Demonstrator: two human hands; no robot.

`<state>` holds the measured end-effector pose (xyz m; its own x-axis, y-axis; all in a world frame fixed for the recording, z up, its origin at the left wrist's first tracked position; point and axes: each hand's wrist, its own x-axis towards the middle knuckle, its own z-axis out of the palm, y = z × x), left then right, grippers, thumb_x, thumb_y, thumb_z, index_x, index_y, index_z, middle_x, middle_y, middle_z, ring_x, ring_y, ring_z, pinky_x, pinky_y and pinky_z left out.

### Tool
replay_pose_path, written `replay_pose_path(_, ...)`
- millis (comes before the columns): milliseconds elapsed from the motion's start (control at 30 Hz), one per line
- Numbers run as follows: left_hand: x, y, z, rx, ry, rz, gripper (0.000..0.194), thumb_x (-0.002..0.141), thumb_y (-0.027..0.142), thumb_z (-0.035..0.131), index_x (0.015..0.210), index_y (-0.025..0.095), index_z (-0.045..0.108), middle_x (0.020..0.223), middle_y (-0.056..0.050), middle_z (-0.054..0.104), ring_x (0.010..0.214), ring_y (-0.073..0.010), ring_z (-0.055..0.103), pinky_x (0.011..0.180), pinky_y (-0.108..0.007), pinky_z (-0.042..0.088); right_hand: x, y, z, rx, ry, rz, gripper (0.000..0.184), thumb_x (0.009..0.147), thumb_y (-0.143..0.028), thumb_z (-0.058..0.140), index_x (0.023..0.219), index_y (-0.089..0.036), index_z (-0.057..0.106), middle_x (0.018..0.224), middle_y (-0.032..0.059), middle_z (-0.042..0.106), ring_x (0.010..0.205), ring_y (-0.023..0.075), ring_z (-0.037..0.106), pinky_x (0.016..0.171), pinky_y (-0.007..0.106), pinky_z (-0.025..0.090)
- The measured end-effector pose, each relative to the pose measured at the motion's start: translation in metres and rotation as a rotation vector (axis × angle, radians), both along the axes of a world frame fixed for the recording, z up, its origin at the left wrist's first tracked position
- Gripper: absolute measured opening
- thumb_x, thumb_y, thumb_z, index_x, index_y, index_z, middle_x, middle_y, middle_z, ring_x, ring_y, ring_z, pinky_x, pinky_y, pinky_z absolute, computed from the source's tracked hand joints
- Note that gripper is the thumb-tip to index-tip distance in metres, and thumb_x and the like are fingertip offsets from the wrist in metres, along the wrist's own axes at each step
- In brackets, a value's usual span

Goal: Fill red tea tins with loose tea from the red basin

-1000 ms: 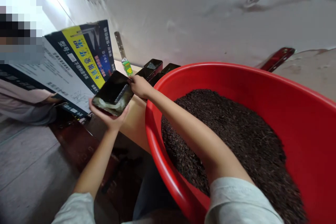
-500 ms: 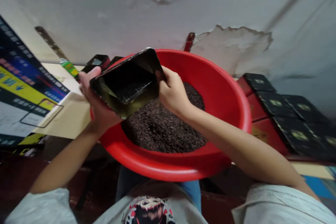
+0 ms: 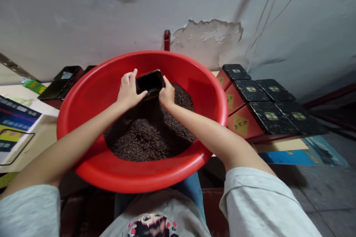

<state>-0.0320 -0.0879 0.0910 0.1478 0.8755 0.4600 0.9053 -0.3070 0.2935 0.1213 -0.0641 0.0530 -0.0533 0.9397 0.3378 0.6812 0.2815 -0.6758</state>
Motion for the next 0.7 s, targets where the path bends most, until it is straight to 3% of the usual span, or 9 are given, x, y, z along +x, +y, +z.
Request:
replay_pose_path(133, 0.015, -0.003, -0.018, 0.057, 0.444, -0.288, 0.04, 0.081, 0.021, 0.05, 0.12, 0.013, 0.051, 0.122, -0.018, 0.051, 0.113, -0.0312, 0.046, 0.096, -0.049, 0.035, -0.003, -0.01, -0.025, -0.069, 0.045, -0.026, 0.058, 0.072, -0.006, 0.024, 0.129, -0.004, 0.036, 0.135, 0.0126, 0.045, 0.125, 0.0088, 0.04, 0.105, 0.022, 0.027)
replay_pose_path(200, 0.019, -0.005, -0.028, 0.028, 0.569, -0.358, 0.03, 0.084, 0.014, 0.042, 0.107, 0.012, 0.06, 0.11, -0.018, 0.059, 0.106, -0.0293, 0.051, 0.092, -0.048, 0.038, -0.006, -0.013, -0.029, -0.146, 0.015, -0.03, 0.057, 0.07, -0.006, 0.027, 0.126, -0.004, 0.037, 0.132, 0.0142, 0.047, 0.122, 0.0096, 0.043, 0.104, 0.02, 0.029)
replay_pose_path(300, 0.018, -0.008, -0.043, 0.014, 0.636, -0.366, 0.035, 0.084, 0.006, 0.033, 0.098, 0.011, 0.065, 0.104, -0.017, 0.063, 0.1, -0.027, 0.054, 0.091, -0.048, 0.039, -0.007, -0.012, -0.022, -0.283, -0.063, -0.018, 0.055, 0.068, -0.008, 0.035, 0.123, -0.004, 0.04, 0.127, 0.0163, 0.048, 0.117, 0.0142, 0.047, 0.101, 0.021, 0.033)
replay_pose_path(400, 0.016, -0.01, -0.05, 0.019, 0.641, -0.337, 0.041, 0.082, 0.002, 0.029, 0.099, 0.009, 0.065, 0.107, -0.017, 0.062, 0.099, -0.0259, 0.054, 0.093, -0.046, 0.039, -0.002, -0.004, -0.008, -0.351, -0.186, 0.086, 0.055, 0.069, -0.01, 0.042, 0.124, -0.005, 0.04, 0.123, 0.0183, 0.051, 0.113, 0.0207, 0.051, 0.097, 0.026, 0.038)
replay_pose_path(533, 0.018, -0.009, -0.038, 0.042, 0.609, -0.316, 0.041, 0.087, 0.008, 0.025, 0.101, 0.007, 0.064, 0.097, -0.017, 0.065, 0.095, -0.0266, 0.057, 0.089, -0.046, 0.041, 0.009, 0.007, 0.006, -0.439, -0.252, 0.122, 0.053, 0.073, -0.009, 0.039, 0.126, -0.006, 0.04, 0.117, 0.0183, 0.058, 0.108, 0.026, 0.055, 0.091, 0.032, 0.042)
replay_pose_path(700, 0.021, -0.016, -0.001, 0.078, 0.498, -0.22, 0.035, 0.088, 0.02, 0.031, 0.107, 0.011, 0.059, 0.096, -0.015, 0.064, 0.091, -0.0261, 0.058, 0.082, -0.043, 0.042, 0.02, 0.015, 0.013, -0.349, -0.132, 0.015, 0.044, 0.075, -0.008, 0.035, 0.115, -0.009, 0.052, 0.113, 0.0151, 0.061, 0.105, 0.0232, 0.056, 0.089, 0.031, 0.042)
